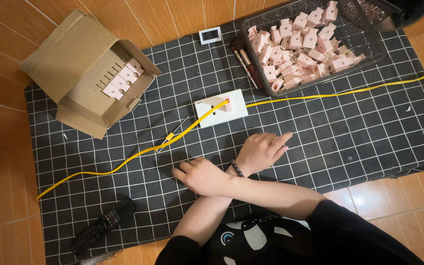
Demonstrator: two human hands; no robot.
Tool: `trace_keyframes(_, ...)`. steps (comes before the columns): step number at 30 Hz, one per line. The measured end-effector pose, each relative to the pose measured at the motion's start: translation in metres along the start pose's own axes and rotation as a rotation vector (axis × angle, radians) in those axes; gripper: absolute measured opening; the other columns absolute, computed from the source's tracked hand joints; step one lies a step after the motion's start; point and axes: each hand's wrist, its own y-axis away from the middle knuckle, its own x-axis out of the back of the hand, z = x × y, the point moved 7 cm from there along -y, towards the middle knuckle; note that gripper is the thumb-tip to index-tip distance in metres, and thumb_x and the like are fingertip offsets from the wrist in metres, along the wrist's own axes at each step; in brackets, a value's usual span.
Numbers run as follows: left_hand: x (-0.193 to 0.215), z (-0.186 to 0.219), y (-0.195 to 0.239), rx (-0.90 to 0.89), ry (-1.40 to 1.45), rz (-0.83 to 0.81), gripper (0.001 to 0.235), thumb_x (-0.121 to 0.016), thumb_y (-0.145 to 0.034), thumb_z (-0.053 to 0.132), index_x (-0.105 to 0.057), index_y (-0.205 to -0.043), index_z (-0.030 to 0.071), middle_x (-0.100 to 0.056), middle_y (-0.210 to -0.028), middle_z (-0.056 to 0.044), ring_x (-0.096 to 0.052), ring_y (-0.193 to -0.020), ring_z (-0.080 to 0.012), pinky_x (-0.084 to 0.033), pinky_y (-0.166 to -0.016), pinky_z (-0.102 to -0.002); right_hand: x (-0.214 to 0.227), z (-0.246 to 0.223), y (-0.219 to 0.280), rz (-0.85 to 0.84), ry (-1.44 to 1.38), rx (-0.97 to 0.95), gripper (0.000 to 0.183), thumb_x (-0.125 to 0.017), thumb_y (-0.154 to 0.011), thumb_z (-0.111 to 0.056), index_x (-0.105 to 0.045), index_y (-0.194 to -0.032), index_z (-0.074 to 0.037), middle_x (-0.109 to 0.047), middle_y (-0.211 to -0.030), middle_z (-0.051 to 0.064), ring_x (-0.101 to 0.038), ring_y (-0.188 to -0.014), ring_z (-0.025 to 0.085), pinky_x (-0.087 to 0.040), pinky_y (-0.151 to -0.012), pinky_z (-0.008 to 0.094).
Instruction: The person assembles a pink electrical plug onto a yellow cable using a screwdriver. They strip the cable, insert the wires into the plug terminals, and tighten the screws to secure the connection. The person also tests the plug by inserting it into a white power strip.
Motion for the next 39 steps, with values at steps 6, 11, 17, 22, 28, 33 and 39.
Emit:
trace_keyframes(6, -0.006, -0.001, 0.001, -0.062, -0.088, 0.066, 0.025, -0.054, -0.103, 0.038, -0.071, -0.101, 0.019, -0.057, -0.074, -0.002, -0.062, -0.076, -0.0200, -0.057, -0.065, -0.034, -0.007, 0.001, 0.003, -0.010, 0.046, 0.008, 0.024, -0.058, -0.090, -0.026, -0.067, -0.104, -0.009, -0.061, -0.082, 0.008, -0.069, -0.063, 0.026, -0.048, -0.061, 0.040)
trace_keyframes(11, 0.006, 0.003, -0.004, -0.073, -0.049, 0.175, 0.021, -0.056, -0.102, 0.033, -0.069, -0.099, 0.016, -0.053, -0.076, -0.002, -0.057, -0.075, -0.0216, -0.052, -0.067, -0.037, -0.011, -0.001, 0.008, -0.074, 0.003, -0.017, 0.025, -0.058, -0.091, -0.025, -0.071, -0.110, -0.013, -0.067, -0.079, 0.008, -0.072, -0.064, 0.027, -0.050, -0.060, 0.042)
trace_keyframes(17, 0.027, -0.014, -0.005, 0.000, -0.027, 0.251, 0.019, -0.066, -0.099, 0.028, -0.067, -0.083, 0.017, -0.053, -0.076, 0.000, -0.057, -0.077, -0.0219, -0.049, -0.070, -0.037, 0.029, 0.007, 0.001, 0.058, 0.045, 0.066, 0.025, -0.068, -0.087, -0.030, -0.073, -0.104, -0.013, -0.066, -0.094, 0.009, -0.068, -0.085, 0.030, -0.050, -0.076, 0.044)
trace_keyframes(22, 0.105, -0.050, -0.002, 0.110, -0.348, 0.485, 0.008, -0.069, -0.098, 0.030, -0.068, -0.103, 0.024, -0.058, -0.099, 0.002, -0.057, -0.094, -0.0213, -0.045, -0.083, -0.037, 0.123, 0.056, 0.055, 0.701, -0.208, 0.087, 0.032, -0.056, -0.099, -0.028, -0.071, -0.117, -0.006, -0.065, -0.092, 0.009, -0.063, -0.081, 0.032, -0.051, -0.074, 0.043)
trace_keyframes(28, 0.122, -0.098, -0.015, 0.281, -0.395, 0.206, 0.033, -0.063, -0.101, 0.033, -0.070, -0.129, 0.016, -0.062, -0.128, -0.011, -0.060, -0.122, -0.0340, -0.052, -0.092, -0.047, 0.127, 0.115, 0.094, 0.830, 0.007, -0.299, 0.054, -0.074, -0.077, 0.004, -0.063, -0.131, 0.004, -0.060, -0.126, 0.023, -0.058, -0.117, 0.047, -0.047, -0.101, 0.057)
trace_keyframes(33, 0.108, -0.109, -0.021, 0.259, -0.456, 0.025, 0.037, -0.080, -0.086, 0.025, -0.072, -0.121, 0.015, -0.066, -0.118, -0.006, -0.067, -0.109, -0.0271, -0.059, -0.078, -0.041, 0.110, 0.147, 0.080, 0.507, -0.071, -0.552, 0.082, -0.090, -0.081, -0.004, -0.047, -0.149, 0.011, -0.038, -0.154, 0.038, -0.036, -0.143, 0.059, -0.035, -0.117, 0.063)
trace_keyframes(39, 0.121, -0.108, -0.042, 0.247, -0.464, -0.050, 0.037, -0.077, -0.087, 0.032, -0.060, -0.120, 0.029, -0.064, -0.098, 0.006, -0.072, -0.092, -0.0183, -0.062, -0.068, -0.038, 0.103, 0.169, 0.075, 0.444, -0.210, -0.615, 0.062, -0.092, -0.079, -0.011, -0.064, -0.134, -0.001, -0.048, -0.149, 0.027, -0.055, -0.132, 0.052, -0.046, -0.112, 0.057)
